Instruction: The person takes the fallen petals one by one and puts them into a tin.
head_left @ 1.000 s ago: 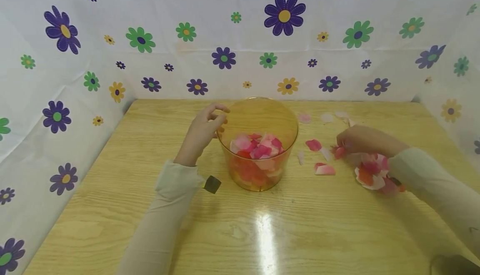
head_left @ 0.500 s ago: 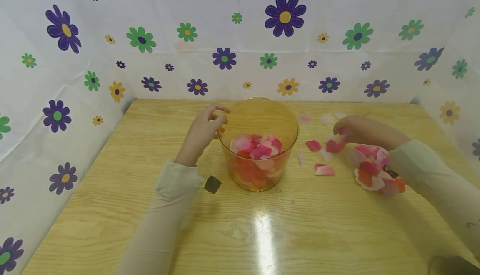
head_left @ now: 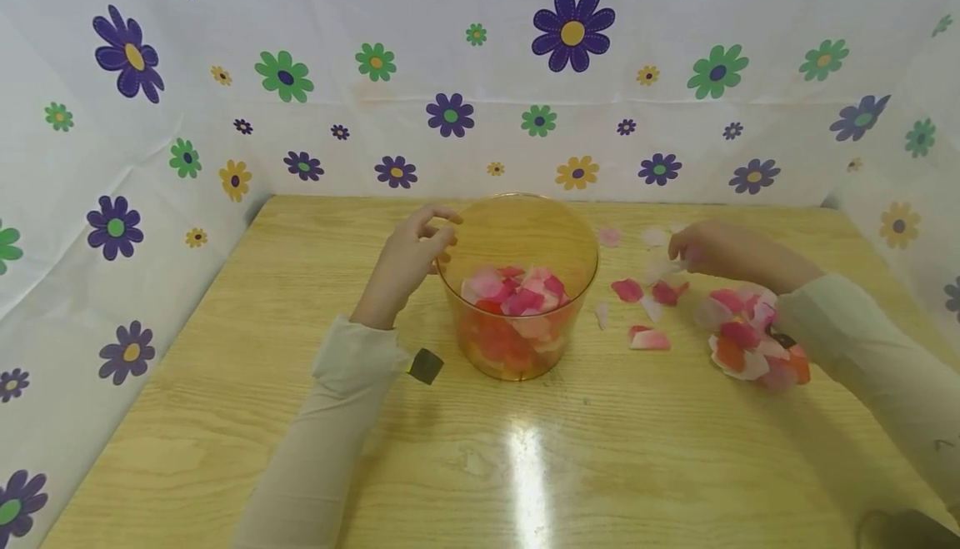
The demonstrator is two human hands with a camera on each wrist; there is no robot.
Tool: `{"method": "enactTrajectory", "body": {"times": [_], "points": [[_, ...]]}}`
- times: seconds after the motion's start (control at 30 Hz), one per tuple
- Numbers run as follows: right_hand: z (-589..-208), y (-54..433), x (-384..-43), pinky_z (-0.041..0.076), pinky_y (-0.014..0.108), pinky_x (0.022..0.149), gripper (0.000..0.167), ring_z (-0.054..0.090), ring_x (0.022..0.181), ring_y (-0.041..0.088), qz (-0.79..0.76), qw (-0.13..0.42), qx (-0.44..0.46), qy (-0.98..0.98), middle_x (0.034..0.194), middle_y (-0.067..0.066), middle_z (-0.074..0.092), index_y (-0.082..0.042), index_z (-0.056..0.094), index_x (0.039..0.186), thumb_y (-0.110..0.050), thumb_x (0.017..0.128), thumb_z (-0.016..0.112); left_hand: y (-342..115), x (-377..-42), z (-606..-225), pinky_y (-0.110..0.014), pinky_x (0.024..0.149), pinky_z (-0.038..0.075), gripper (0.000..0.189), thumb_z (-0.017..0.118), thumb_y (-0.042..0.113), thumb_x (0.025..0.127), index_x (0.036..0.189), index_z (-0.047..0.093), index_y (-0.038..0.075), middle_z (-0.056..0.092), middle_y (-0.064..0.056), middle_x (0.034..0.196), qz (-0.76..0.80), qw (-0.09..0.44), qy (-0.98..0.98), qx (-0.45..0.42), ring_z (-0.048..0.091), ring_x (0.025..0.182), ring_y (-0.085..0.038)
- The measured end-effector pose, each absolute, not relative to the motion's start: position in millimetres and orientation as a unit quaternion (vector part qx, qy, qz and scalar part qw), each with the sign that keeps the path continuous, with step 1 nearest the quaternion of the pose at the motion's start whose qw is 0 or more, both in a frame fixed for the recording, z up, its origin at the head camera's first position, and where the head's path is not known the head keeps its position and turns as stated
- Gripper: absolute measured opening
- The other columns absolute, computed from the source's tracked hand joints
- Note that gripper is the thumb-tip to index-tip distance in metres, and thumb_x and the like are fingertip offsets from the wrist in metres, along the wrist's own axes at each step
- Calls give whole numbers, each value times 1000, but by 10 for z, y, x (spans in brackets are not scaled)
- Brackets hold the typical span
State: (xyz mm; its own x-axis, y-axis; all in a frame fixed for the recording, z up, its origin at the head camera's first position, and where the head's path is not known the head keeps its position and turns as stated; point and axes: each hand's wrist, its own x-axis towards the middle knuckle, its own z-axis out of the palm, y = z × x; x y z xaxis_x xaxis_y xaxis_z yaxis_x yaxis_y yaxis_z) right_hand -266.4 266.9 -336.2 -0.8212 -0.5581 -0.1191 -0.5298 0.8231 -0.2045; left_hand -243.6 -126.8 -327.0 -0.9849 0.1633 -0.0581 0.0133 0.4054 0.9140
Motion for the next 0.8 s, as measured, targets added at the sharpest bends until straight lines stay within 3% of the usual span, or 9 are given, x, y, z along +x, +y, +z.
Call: {"method": "enactTrajectory", "body": {"times": [0.23, 0.53, 0.7, 0.8], "points": [[-3215, 2574, -2724, 54, 39, 77, 10, 62, 76, 18, -86, 37, -301, 949, 85, 6, 70, -6, 70, 89, -1, 81, 68, -1264, -2451, -3280, -29, 72, 47, 30, 44, 21, 96, 123, 52, 14, 57, -20, 118, 544, 69, 834, 53, 53, 85, -26], [-2505, 1968, -2518, 56, 34, 72, 15, 64, 79, 17, -125, -66, -363, 921, 90, 6, 70, -7, 70, 94, 0, 80, 70, -1264, -2445, -3251, -30, 75, 47, 30, 44, 22, 96, 124, 52, 14, 56, -19, 118, 542, 72, 836, 50, 53, 88, -27], [-2399, 1597, -2437, 54, 25, 67, 17, 62, 76, 12, -147, -69, -418, 894, 92, 4, 70, -7, 70, 97, -2, 81, 69, -1262, -2448, -3258, -30, 74, 48, 30, 44, 22, 96, 124, 52, 15, 57, -18, 116, 541, 71, 837, 49, 53, 86, -25], [-2484, 1436, -2430, 55, 27, 69, 21, 63, 79, 15, -159, -44, -436, 885, 95, 6, 69, -5, 68, 101, -2, 81, 69, -1258, -2447, -3273, -29, 74, 48, 30, 44, 22, 96, 123, 52, 15, 57, -16, 113, 542, 72, 836, 48, 53, 85, -24]]}}
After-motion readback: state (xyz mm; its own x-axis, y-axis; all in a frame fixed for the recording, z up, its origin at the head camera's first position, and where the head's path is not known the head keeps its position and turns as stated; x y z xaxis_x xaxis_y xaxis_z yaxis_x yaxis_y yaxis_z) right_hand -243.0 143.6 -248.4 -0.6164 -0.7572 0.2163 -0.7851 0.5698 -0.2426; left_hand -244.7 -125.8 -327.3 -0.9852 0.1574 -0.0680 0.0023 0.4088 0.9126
